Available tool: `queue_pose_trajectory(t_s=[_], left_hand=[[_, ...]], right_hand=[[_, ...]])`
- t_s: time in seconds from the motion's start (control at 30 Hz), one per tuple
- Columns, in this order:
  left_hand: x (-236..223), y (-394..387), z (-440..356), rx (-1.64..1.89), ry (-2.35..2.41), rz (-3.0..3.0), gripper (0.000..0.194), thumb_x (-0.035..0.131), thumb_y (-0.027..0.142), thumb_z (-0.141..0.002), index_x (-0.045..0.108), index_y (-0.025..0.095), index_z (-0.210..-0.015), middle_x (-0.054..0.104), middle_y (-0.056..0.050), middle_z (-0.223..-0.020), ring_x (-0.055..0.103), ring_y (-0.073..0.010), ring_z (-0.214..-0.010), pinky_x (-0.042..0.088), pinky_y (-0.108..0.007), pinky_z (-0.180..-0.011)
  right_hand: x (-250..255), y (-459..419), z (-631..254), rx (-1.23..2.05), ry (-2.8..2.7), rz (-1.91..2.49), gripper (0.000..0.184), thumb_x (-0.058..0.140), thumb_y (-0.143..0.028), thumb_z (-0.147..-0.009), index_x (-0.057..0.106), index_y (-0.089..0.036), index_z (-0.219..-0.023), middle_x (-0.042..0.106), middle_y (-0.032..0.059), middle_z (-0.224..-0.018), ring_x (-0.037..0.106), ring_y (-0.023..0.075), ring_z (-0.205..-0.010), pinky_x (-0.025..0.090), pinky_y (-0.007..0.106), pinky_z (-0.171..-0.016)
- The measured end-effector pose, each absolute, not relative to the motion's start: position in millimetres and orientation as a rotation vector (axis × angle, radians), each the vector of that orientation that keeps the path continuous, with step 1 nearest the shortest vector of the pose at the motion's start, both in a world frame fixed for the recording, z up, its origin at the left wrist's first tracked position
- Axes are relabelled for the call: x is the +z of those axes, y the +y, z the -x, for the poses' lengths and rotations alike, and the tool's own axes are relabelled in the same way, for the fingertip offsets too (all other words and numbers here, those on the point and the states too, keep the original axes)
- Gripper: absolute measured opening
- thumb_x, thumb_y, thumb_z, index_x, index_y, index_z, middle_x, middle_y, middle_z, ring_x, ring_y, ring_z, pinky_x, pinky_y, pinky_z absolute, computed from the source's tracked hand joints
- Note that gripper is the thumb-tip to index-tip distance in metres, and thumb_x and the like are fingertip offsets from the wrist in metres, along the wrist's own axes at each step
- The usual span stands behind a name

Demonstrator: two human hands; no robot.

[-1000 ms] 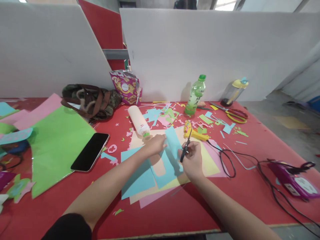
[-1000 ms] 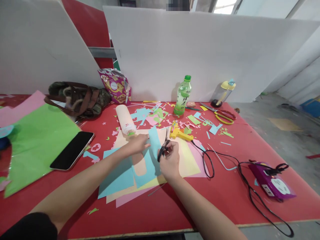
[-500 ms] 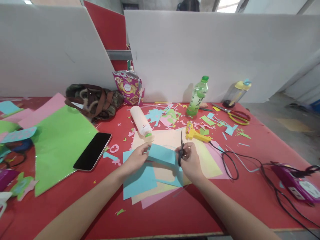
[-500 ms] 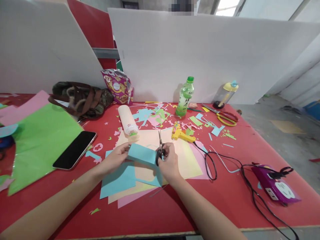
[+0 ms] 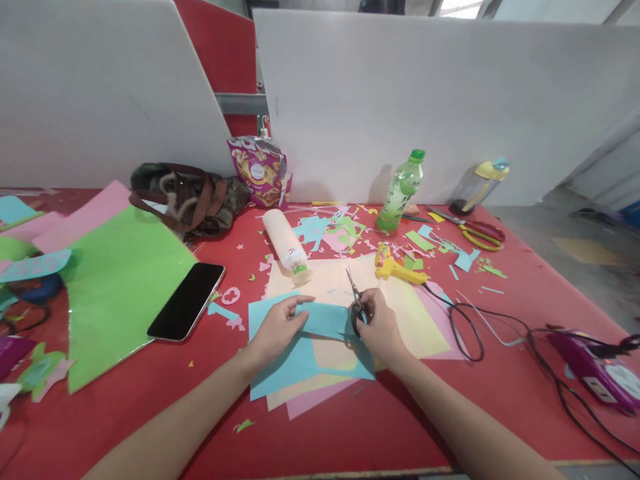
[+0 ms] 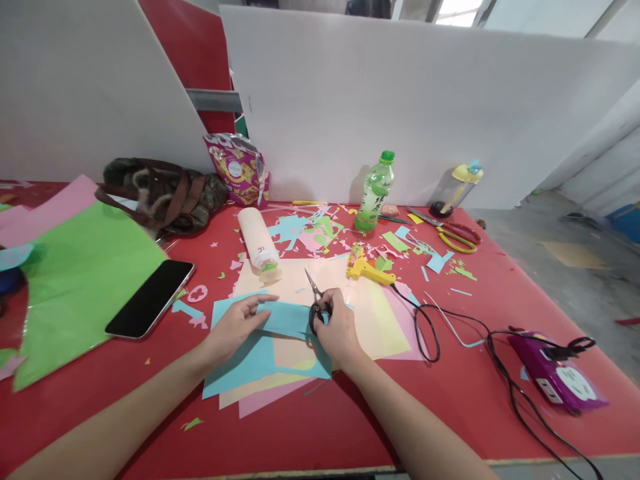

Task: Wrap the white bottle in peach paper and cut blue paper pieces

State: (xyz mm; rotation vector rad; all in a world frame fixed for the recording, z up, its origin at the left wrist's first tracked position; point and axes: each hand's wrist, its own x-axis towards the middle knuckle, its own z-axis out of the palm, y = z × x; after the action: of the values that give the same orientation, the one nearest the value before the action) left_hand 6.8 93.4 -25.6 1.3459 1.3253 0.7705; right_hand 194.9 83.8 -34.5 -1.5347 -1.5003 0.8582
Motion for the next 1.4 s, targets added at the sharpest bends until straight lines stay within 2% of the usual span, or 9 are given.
queue_pose_trajectory(t_s=[0.1,0.17,0.4,0.6,0.7,0.83,0.93,1.1,1.4], left_hand=[[-24.5,92.4,-5.9,0.768,1.354,-1.373,0.042,0.048,0.03,-0.07,0.049,0.017,-0.11,0.031,0.008,-0.052,0.03,-0.0085,-0.046,0.027,-0.02,-0.046],[-22.6,92.6,-5.6,0.786,1.361,-1.362,0.043,0.048,0.03,-0.071,0.048,0.016,-0.111,0.037,0.007,-0.053,0.035,-0.0091,-0.047,0.031,-0.021,-0.049],[-23.1,96.6,-3.6,0.949,1.403,-1.244,0.026,0.049,0.036,-0.07,0.056,0.014,-0.083,0.059,-0.003,-0.074,0.055,-0.0165,-0.07,0.042,-0.027,-0.066],[-25.5,94.9,-7.6,1.138,1.335,-0.946,0.024,0.054,0.037,-0.068,0.053,0.016,-0.079,0.054,0.002,-0.064,0.053,-0.0121,-0.061,0.042,-0.024,-0.059],[-25.1,91.7,-12.5,1.161,1.259,-0.827,0.024,0.056,0.036,-0.066,0.05,0.016,-0.078,0.047,0.006,-0.058,0.047,-0.0072,-0.051,0.039,-0.019,-0.049],[-23.3,85.6,-20.4,1.078,1.283,-0.794,0.027,0.059,0.033,-0.061,0.049,0.016,-0.08,0.035,0.011,-0.046,0.034,-0.0038,-0.039,0.029,-0.015,-0.039],[-22.6,80.5,-25.2,0.932,1.242,-0.815,0.029,0.059,0.03,-0.059,0.049,0.016,-0.082,0.038,0.011,-0.046,0.039,-0.0047,-0.036,0.034,-0.017,-0.04],[-18.5,70.9,-27.9,0.67,1.003,-0.944,0.018,0.057,0.026,-0.063,0.05,0.016,-0.076,0.054,0.001,-0.065,0.059,-0.0137,-0.056,0.045,-0.024,-0.055],[-23.2,70.5,-26.3,0.69,0.979,-1.172,0.026,0.047,0.039,-0.075,0.054,0.016,-0.086,0.061,-0.003,-0.08,0.056,-0.0159,-0.071,0.044,-0.026,-0.064]], right_hand=[[-31.4,83.2,-194.0,0.825,-1.532,1.542,0.023,0.045,-0.01,-0.058,0.035,-0.023,-0.074,0.051,-0.0039,-0.064,0.049,0.0129,-0.057,0.038,0.025,-0.055],[-28.6,81.9,-193.3,0.785,-1.553,1.551,0.021,0.046,-0.012,-0.06,0.035,-0.023,-0.074,0.051,-0.0034,-0.065,0.049,0.0126,-0.055,0.038,0.026,-0.054],[-25.2,73.6,-190.6,0.714,-1.305,1.321,0.022,0.048,-0.013,-0.064,0.031,-0.024,-0.071,0.047,0.0,-0.075,0.054,0.0141,-0.073,0.047,0.028,-0.061],[-25.4,64.0,-183.9,0.908,-1.453,1.244,0.026,0.056,-0.018,-0.064,0.032,-0.023,-0.071,0.054,0.0002,-0.069,0.057,0.0137,-0.061,0.048,0.028,-0.057],[-25.9,60.6,-180.3,1.007,-1.475,1.296,0.025,0.056,-0.021,-0.066,0.033,-0.023,-0.073,0.059,0.0057,-0.081,0.061,0.0163,-0.066,0.049,0.03,-0.058],[-27.0,63.7,-180.1,1.027,-1.332,1.29,0.025,0.056,-0.023,-0.067,0.032,-0.023,-0.073,0.061,0.0076,-0.088,0.061,0.0164,-0.072,0.049,0.03,-0.06],[-26.4,69.7,-181.7,1.007,-1.243,1.227,0.026,0.056,-0.023,-0.068,0.03,-0.024,-0.071,0.061,0.0046,-0.083,0.06,0.0151,-0.074,0.049,0.029,-0.061],[-23.3,75.1,-182.1,0.988,-1.18,1.178,0.026,0.057,-0.022,-0.067,0.031,-0.023,-0.069,0.057,-0.0007,-0.073,0.057,0.0123,-0.067,0.048,0.026,-0.056],[-32.1,68.2,-179.3,1.218,-1.263,1.125,0.025,0.058,-0.022,-0.067,0.033,-0.023,-0.071,0.055,-0.0012,-0.074,0.056,0.0106,-0.06,0.045,0.021,-0.047]])
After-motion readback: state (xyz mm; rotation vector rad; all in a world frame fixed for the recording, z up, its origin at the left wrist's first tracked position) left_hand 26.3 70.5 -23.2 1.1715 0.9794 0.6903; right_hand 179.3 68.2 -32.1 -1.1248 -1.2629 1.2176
